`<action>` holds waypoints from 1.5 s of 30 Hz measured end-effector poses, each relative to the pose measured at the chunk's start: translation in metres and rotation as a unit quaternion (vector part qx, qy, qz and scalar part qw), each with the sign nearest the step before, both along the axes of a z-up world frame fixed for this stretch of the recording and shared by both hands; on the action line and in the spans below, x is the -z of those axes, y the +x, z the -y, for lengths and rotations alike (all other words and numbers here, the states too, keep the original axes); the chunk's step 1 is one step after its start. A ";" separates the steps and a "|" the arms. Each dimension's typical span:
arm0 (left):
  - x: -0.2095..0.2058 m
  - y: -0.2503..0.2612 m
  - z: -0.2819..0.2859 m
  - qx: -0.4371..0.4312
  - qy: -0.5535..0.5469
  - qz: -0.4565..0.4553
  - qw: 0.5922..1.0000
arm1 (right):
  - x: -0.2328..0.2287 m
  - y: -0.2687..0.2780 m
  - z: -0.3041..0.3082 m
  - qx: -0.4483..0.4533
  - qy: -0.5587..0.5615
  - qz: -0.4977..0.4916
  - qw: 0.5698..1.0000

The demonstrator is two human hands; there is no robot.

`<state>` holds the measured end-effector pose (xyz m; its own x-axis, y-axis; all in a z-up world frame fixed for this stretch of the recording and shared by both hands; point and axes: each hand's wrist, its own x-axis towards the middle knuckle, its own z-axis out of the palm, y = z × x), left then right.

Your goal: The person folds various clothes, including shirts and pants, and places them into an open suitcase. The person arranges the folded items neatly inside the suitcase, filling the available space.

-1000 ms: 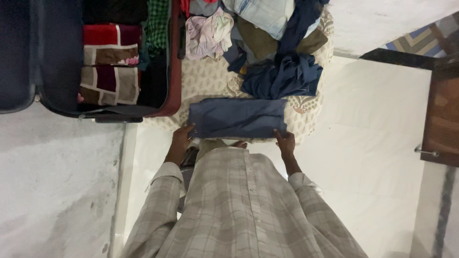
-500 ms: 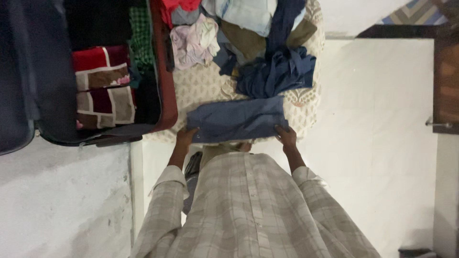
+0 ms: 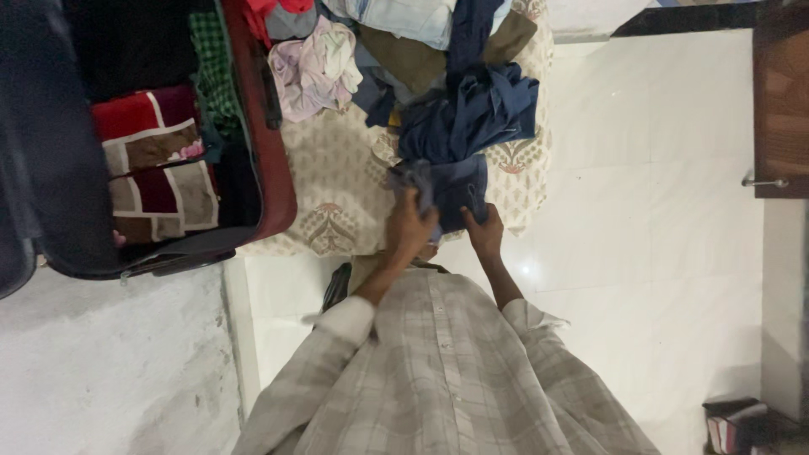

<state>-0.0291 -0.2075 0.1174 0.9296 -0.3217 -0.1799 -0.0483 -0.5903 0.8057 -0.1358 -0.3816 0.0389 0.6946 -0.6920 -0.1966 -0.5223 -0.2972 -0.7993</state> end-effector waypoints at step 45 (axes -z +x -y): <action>-0.013 -0.008 -0.062 -0.145 -0.344 -0.443 0.815 | -0.077 -0.029 0.008 0.075 0.653 0.003 0.753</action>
